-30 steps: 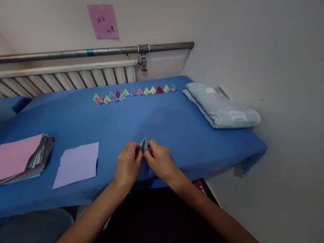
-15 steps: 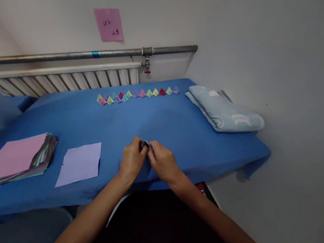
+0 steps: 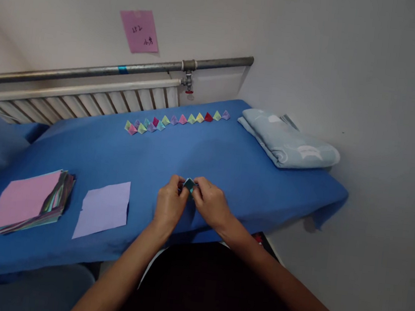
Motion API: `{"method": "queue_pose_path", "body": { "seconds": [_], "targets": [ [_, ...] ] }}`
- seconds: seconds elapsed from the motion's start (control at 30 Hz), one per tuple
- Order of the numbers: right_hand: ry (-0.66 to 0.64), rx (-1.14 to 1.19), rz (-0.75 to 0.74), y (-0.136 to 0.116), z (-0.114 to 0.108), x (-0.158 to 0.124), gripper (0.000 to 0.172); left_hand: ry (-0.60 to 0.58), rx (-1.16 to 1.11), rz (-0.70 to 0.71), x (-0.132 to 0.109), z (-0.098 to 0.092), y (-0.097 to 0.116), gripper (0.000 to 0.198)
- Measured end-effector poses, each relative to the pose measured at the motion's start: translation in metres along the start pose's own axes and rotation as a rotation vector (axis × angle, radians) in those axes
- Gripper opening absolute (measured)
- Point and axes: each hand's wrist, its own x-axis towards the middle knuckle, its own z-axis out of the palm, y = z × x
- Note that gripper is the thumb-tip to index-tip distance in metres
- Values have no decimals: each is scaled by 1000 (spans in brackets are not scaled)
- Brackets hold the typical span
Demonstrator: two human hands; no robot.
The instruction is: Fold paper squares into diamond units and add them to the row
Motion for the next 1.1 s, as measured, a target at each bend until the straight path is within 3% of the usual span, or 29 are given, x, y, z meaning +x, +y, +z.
{"method": "queue_pose_path", "body": {
  "seconds": [0.23,0.53,0.83,1.0,1.1],
  "targets": [
    [57,325,150,1,6,2,25,41,-129,-19,-1,-5,0,11],
    [25,793,359,-1,7,1,14,-121,-665,-172,-3,-10,-4,14],
    [-53,975,408,-3,6,0,18,-149,-760,-217,-6,-25,-9,23],
    [-142,980,401,-2,3,-2,17,-100,-749,-242,-6,-26,-10,26],
    [-99,953,394,-3,4,-1,17,-82,-772,-236,-7,-24,-9,31]
  ]
}}
